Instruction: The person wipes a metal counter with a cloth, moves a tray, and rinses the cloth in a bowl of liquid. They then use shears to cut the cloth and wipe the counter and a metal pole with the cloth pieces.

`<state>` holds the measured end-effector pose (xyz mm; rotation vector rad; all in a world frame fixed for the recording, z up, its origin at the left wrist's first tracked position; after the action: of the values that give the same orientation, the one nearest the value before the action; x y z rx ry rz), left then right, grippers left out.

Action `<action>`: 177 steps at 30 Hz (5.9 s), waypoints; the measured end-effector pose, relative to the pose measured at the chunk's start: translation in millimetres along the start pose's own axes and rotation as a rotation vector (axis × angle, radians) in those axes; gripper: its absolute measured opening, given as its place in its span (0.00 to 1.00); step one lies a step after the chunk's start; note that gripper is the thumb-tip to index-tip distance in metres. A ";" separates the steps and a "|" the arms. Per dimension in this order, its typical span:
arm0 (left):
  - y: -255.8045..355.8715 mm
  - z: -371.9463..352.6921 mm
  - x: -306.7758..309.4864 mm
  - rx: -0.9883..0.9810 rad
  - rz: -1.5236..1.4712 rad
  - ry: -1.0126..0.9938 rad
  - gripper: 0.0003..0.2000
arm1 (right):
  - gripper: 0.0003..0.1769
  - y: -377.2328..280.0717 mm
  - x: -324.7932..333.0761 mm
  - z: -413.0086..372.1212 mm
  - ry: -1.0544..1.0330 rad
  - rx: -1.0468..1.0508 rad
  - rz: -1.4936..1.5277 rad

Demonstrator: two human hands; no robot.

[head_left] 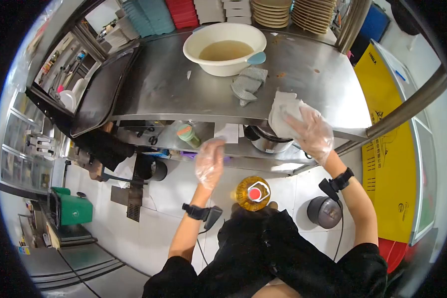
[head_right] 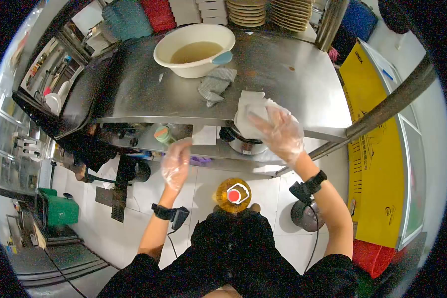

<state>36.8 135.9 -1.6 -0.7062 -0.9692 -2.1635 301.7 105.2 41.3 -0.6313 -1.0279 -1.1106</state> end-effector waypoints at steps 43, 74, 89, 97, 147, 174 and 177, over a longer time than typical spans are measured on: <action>59.9 141.3 -96.7 -0.392 0.328 -0.211 0.16 | 0.35 103.8 61.8 -50.8 0.242 -0.298 -0.051; 121.0 130.7 -105.2 -0.408 0.310 -0.093 0.15 | 0.16 195.1 -361.3 -297.7 -0.283 -1.094 0.095; 119.8 126.2 -93.4 -0.424 0.241 0.048 0.15 | 0.13 174.6 -265.5 -295.8 0.149 -1.039 0.389; 147.6 20.0 -79.0 -0.502 -0.045 -0.135 0.16 | 0.15 58.0 -120.3 -305.8 0.290 -1.504 1.309; 53.7 149.2 -124.0 -0.137 -0.249 -0.354 0.11 | 0.17 10.2 -12.0 -30.3 0.069 -0.917 0.331; 70.5 147.8 -108.5 -0.257 -0.122 -0.380 0.09 | 0.21 -7.4 -29.2 -31.1 -0.227 -1.120 0.303; 77.1 152.0 -118.8 -0.344 -0.093 -0.400 0.11 | 0.21 21.9 -41.8 -51.7 -0.123 -1.161 0.330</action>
<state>200.8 257.0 38.4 -1.3203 -0.8393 -2.3483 336.4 87.0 -16.7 -1.7329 -0.2525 -1.3176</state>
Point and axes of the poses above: each hand's wrist, its own z-axis towards the middle knuckle, its own x-axis out of the back of the hand, y = z × x, the point moved 10 cm from there along z, towards the middle knuckle, and after that the axes turned 15 degrees about z, right-handed, at the moved point
